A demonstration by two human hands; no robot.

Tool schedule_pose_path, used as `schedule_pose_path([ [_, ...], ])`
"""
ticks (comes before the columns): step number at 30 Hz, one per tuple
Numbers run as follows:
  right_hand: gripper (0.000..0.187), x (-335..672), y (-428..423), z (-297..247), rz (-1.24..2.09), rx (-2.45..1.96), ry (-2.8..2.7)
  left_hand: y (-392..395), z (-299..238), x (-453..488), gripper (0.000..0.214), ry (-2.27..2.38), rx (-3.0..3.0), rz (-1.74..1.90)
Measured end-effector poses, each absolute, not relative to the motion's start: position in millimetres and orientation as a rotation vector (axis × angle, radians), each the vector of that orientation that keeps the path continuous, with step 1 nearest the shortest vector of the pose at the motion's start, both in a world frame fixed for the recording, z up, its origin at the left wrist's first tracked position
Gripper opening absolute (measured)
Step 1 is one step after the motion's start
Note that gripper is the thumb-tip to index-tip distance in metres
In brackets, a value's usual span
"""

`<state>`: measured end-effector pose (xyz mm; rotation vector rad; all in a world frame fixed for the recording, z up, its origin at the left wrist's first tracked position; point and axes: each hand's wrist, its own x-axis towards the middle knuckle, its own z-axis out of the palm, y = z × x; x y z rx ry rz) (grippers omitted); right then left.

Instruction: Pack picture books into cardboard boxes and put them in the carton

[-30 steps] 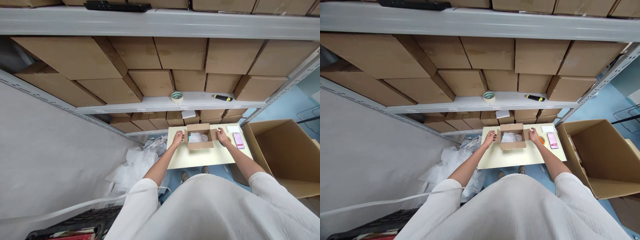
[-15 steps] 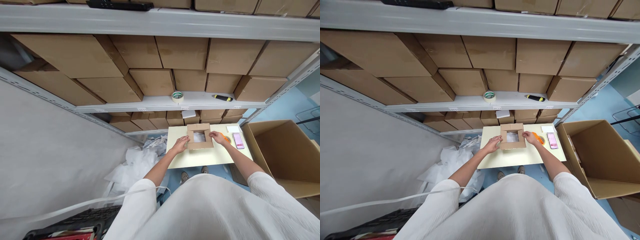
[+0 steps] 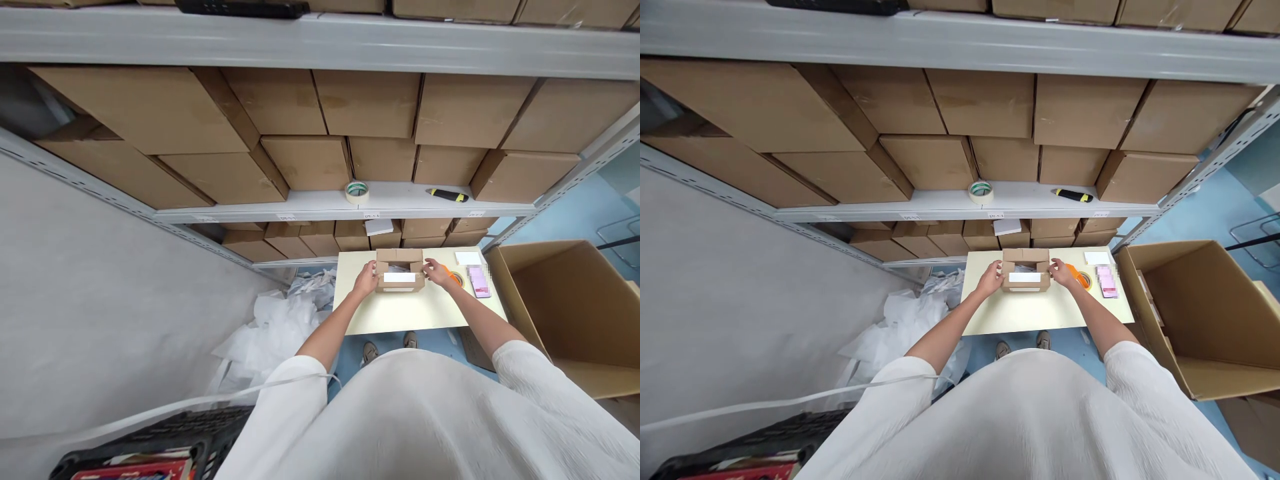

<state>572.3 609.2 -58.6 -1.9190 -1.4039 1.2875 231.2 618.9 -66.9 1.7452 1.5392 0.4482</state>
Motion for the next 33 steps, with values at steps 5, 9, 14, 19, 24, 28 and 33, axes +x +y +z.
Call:
schedule_pose_path([
  [5,0.075,562,615,-59,1.255,-2.01,-1.375,623,-74,240,0.069,1.631,1.796,0.395],
  [9,0.073,559,616,-54,1.307,-1.903,-1.301,625,-76,238,0.082,1.625,1.814,0.383],
  [14,0.052,563,613,-51,1.448,-1.742,-1.074,624,-75,237,0.095,1.637,1.845,0.366],
  [19,0.036,566,609,-59,1.419,-1.724,-1.219,619,-71,236,0.066,1.602,2.004,0.353],
  [24,0.024,565,608,-77,1.154,-1.77,-1.534,613,-65,239,0.037,1.597,2.187,0.308],
  [28,0.032,564,604,-92,1.013,-1.72,-1.65,606,-61,249,0.035,1.467,2.382,0.297],
  [33,0.041,562,594,-98,0.947,-1.7,-1.722,605,-62,264,0.04,1.254,2.523,0.14],
])
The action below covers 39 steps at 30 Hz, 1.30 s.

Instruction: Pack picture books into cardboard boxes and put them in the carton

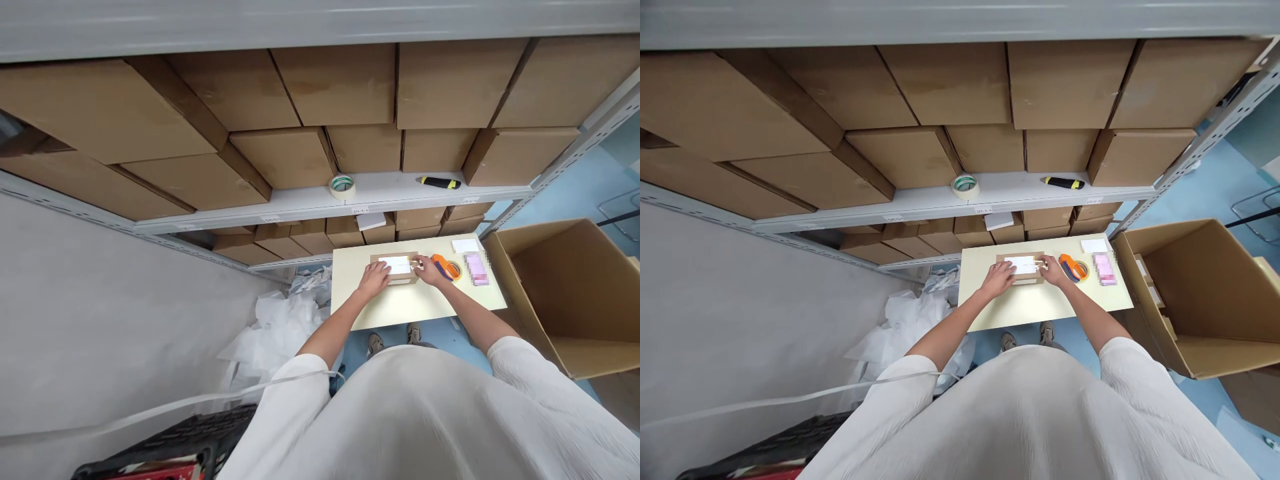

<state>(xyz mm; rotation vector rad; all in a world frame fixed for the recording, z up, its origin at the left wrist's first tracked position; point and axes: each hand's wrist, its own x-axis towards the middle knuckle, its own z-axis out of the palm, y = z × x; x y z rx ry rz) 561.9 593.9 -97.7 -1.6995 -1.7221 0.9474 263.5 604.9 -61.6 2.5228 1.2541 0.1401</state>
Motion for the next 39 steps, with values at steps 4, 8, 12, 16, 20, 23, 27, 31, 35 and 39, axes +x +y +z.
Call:
schedule_pose_path([
  [4,0.042,576,584,-99,0.862,-1.78,-1.688,608,-64,267,0.047,1.253,2.567,0.064],
  [8,0.037,613,570,-107,0.667,-2.113,-1.562,606,-65,266,0.051,1.256,2.545,0.088],
  [12,0.04,644,555,-116,0.635,-2.401,-1.537,602,-67,267,0.053,1.259,2.473,0.111],
  [16,0.033,653,548,-123,0.739,-2.464,-1.605,600,-68,269,0.055,1.292,2.402,0.12],
  [20,0.028,651,547,-128,0.739,-2.439,-1.667,599,-67,270,0.055,1.315,2.393,0.094],
  [23,0.029,652,548,-130,0.733,-2.451,-1.704,598,-66,270,0.055,1.322,2.392,0.074],
  [27,0.033,654,549,-129,0.778,-2.464,-1.72,597,-66,271,0.055,1.323,2.396,0.066],
  [31,0.034,659,552,-123,0.731,-2.419,-1.667,598,-65,271,0.055,1.323,2.397,0.073],
  [35,0.04,670,563,-105,0.779,-2.357,-1.516,600,-64,270,0.055,1.305,2.394,0.109],
  [39,0.045,681,581,-69,1.025,-2.063,-1.354,603,-64,269,0.055,1.296,2.381,0.161],
])
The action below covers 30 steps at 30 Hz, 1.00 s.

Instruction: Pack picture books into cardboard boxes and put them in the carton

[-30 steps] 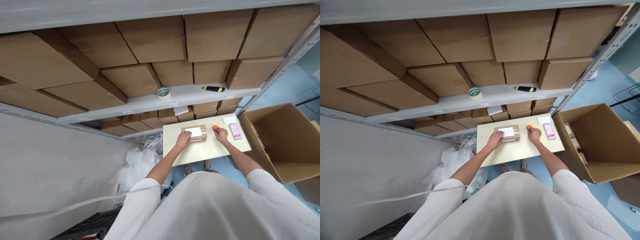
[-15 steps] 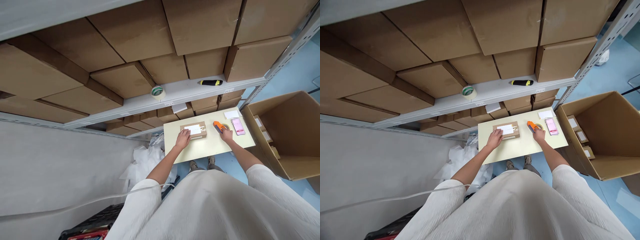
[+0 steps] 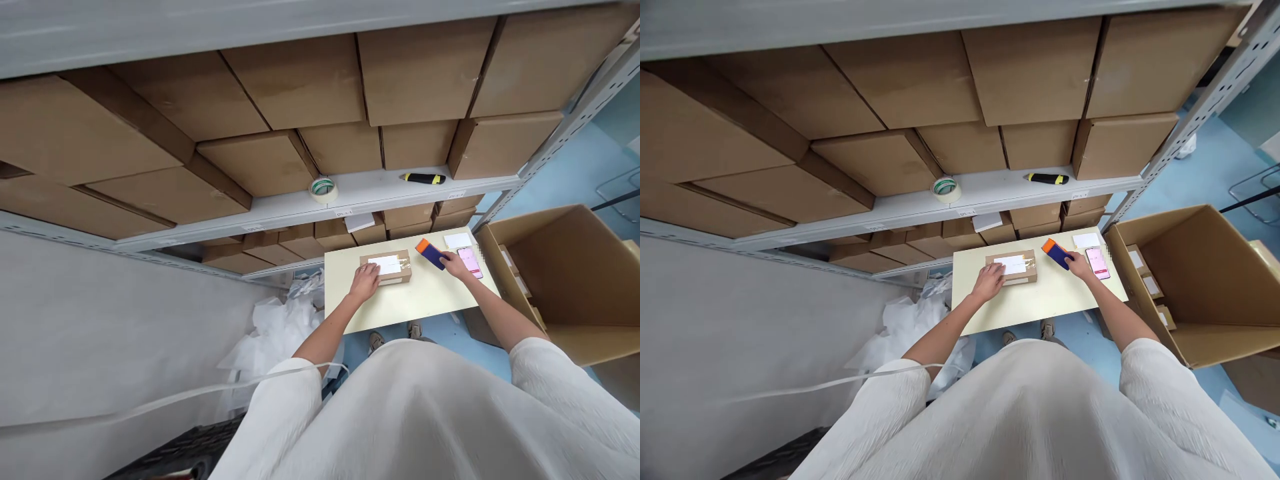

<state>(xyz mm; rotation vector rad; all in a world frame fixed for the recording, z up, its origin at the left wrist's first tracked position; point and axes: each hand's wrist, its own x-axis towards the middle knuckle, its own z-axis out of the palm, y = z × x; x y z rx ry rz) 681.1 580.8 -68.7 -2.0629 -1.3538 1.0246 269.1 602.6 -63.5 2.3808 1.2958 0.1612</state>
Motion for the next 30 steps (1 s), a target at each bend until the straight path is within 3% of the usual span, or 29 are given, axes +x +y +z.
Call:
schedule_pose_path([
  [8,0.036,634,626,11,1.584,-1.547,-1.251,609,-64,262,0.058,1.24,2.372,0.211],
  [14,0.031,573,646,14,1.744,-1.46,-1.347,612,-65,254,0.051,1.19,2.379,0.251],
  [21,0.034,566,649,5,1.584,-1.41,-1.551,611,-74,250,0.05,1.189,2.364,0.321],
  [26,0.024,570,636,13,1.427,-1.402,-1.784,612,-76,248,0.046,1.183,2.359,0.329],
  [30,0.043,574,626,21,1.236,-1.512,-1.964,613,-74,247,0.046,1.195,2.332,0.302],
])
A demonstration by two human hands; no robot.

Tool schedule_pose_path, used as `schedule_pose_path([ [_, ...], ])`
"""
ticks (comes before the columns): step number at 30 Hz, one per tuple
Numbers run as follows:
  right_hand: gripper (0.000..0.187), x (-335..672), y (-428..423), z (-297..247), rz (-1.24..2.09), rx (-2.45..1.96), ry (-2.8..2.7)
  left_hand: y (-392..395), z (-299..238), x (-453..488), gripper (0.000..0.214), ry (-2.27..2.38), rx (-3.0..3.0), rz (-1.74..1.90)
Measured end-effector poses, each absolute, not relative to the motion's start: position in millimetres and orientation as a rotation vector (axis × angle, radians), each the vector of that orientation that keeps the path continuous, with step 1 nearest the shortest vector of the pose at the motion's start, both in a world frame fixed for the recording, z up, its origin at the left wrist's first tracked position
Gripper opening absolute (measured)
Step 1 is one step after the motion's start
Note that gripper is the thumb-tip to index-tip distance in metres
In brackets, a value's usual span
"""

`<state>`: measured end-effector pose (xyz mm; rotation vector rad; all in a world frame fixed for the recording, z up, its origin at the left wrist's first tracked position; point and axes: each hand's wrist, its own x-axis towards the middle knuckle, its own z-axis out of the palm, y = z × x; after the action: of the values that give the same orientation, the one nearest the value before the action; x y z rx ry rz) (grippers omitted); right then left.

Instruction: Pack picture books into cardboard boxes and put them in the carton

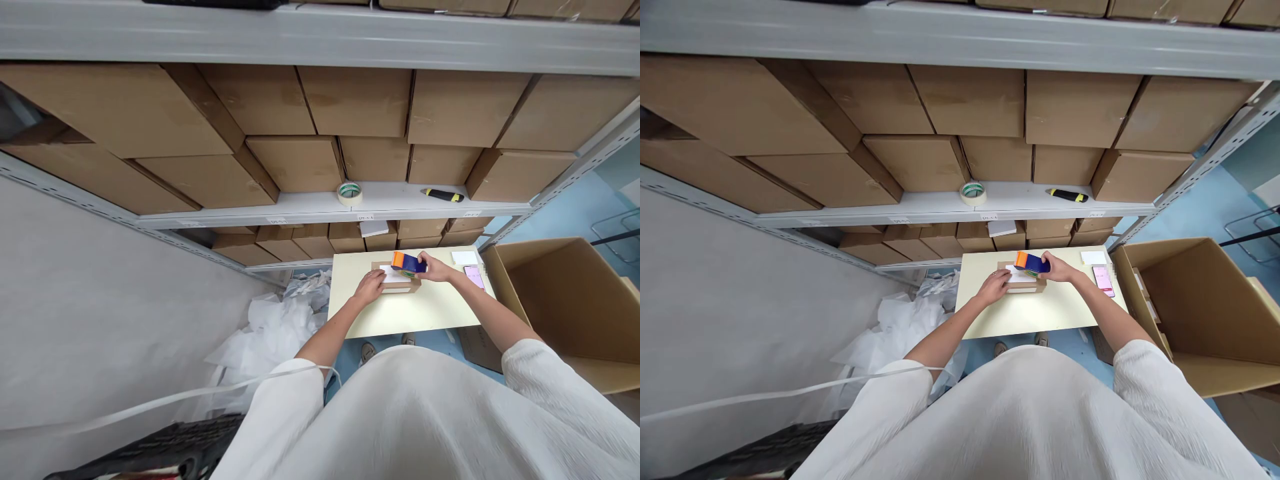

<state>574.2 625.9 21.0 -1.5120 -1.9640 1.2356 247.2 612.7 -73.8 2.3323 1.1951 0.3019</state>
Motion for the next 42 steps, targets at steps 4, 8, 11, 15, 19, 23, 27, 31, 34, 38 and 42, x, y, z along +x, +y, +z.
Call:
schedule_pose_path([
  [4,0.047,582,623,20,1.101,-1.597,-2.083,616,-68,251,0.04,1.227,2.196,0.344],
  [8,0.048,587,620,15,1.079,-1.618,-2.072,629,-54,263,0.03,1.415,1.739,0.563],
  [11,0.05,587,620,13,1.088,-1.646,-2.05,640,-41,276,0.026,1.413,1.29,0.687],
  [15,0.049,586,622,14,1.097,-1.593,-2.098,649,-23,292,0.04,1.319,0.924,0.75],
  [19,0.049,583,622,18,1.102,-1.578,-2.134,651,-13,301,0.053,1.313,0.872,0.767],
  [23,0.048,577,620,22,1.121,-1.535,-2.129,651,-12,302,0.048,1.391,0.948,0.793],
  [27,0.047,566,622,21,1.097,-1.534,-2.175,648,-14,294,0.041,1.469,1.066,0.822],
  [31,0.048,556,629,24,0.976,-1.523,-2.355,648,-19,284,0.045,1.542,1.051,0.828],
  [34,0.045,549,633,33,0.962,-1.517,-2.466,649,-26,276,0.051,1.559,1.001,0.838],
  [38,0.042,539,635,44,0.964,-1.522,-2.555,647,-41,271,0.051,1.559,0.999,0.828],
  [42,0.042,530,636,49,0.955,-1.538,-2.601,648,-52,264,0.05,1.545,0.981,0.853],
])
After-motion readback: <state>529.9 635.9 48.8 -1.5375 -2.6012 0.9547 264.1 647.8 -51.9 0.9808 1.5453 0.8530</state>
